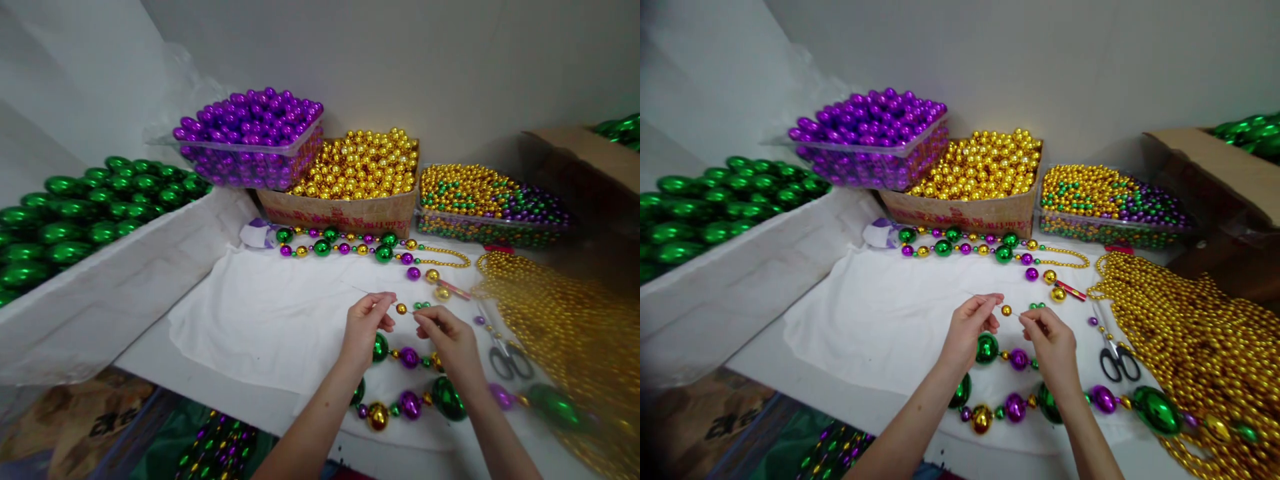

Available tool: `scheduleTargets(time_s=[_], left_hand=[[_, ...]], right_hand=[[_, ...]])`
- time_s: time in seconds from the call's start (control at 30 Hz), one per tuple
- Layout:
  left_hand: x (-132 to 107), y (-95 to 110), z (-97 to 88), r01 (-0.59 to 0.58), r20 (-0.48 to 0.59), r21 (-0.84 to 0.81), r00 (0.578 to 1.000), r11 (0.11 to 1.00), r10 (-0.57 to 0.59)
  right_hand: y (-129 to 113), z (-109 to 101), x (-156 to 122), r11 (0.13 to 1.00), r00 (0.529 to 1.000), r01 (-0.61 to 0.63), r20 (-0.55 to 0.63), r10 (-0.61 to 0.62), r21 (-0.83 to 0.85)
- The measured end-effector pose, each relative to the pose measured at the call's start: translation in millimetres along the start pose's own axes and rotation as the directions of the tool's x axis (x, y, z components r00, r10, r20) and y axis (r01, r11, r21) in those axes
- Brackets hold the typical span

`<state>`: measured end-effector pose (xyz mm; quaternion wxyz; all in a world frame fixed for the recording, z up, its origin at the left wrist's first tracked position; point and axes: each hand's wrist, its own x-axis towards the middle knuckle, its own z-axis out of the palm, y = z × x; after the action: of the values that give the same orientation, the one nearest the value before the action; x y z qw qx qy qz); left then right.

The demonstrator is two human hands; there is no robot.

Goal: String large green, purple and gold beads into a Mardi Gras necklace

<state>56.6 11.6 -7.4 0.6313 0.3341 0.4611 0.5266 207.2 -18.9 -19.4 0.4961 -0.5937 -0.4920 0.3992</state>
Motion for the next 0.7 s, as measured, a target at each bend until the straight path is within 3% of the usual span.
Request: scheduleTargets(time_s=[0.13, 0.37, 0.7], left_hand=[[13.9, -7.2, -4.2, -0.030, 0.028, 0.066, 0.999, 0.997, 0.029], [31.8, -25.8, -0.8, 0.060, 0.049, 0.064, 0.997, 0.996, -0.064], [39.5, -13.7, -5.4, -0.066, 0.022, 0.174, 0.998, 0.982, 0.063]], right_hand=[[13.9, -3.2, 9.5, 0.999, 0.995, -0.042, 0.086, 0.042, 0.008], [26.4, -6.0, 21.9, 0.996, 0.992, -0.005, 0.126, 0.016, -0.086], [15.2, -12.4, 46.9, 0.950, 0.976, 0.180, 0.167, -0.140, -0.254]])
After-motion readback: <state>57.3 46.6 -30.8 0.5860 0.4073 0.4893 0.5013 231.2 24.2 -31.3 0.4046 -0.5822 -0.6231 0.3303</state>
